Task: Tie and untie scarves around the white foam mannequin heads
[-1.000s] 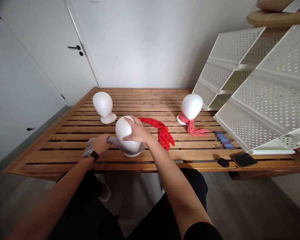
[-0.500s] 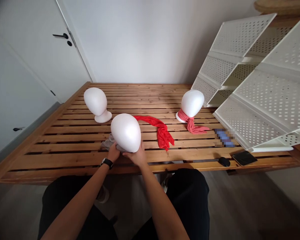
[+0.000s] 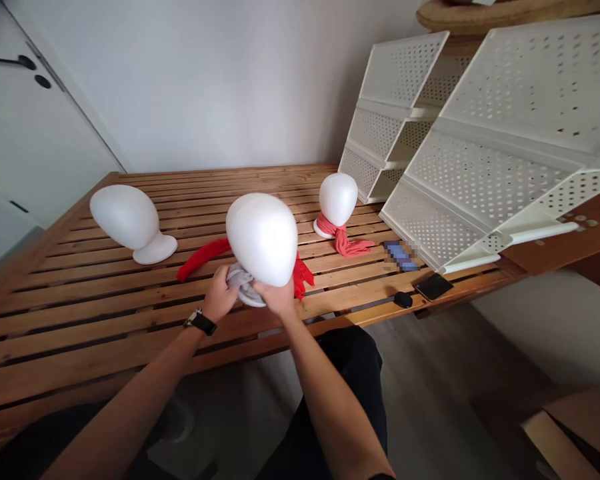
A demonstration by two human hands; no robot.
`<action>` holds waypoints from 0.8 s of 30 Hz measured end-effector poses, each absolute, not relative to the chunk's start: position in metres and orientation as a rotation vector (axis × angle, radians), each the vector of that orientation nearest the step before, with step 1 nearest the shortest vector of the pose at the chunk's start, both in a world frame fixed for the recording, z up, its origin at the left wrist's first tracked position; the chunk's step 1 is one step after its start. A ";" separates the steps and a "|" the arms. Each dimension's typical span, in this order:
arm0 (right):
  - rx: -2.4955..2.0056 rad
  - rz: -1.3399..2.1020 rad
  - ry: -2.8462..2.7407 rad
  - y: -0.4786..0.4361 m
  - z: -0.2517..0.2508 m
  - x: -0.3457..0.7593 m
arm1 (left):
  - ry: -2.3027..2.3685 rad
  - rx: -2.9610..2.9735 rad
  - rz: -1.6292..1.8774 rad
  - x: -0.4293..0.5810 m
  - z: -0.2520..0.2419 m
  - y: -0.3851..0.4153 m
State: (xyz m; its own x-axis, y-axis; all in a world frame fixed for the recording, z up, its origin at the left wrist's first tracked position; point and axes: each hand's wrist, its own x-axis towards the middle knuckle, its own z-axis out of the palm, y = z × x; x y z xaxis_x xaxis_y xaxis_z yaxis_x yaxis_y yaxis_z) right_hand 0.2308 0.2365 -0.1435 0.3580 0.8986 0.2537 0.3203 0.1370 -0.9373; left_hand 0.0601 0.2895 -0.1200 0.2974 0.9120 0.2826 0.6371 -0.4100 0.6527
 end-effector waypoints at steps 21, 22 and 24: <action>-1.386 0.986 -0.275 0.245 -0.213 0.452 | 0.603 2.562 0.223 0.269 -0.174 0.288; -1.278 1.060 -0.190 0.247 -0.212 0.448 | 0.526 2.584 0.184 0.268 -0.174 0.276; -1.085 1.132 -0.029 0.252 -0.210 0.439 | 0.345 2.637 0.094 0.266 -0.168 0.256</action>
State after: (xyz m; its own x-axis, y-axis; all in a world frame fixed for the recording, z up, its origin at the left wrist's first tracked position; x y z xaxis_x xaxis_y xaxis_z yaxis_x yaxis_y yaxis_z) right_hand 0.4391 0.2520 -0.2096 0.4798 0.7347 -0.4796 -0.7092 0.0028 -0.7050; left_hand 0.2659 0.2557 -0.1682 0.9660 0.2585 0.0064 0.2257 -0.8550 0.4670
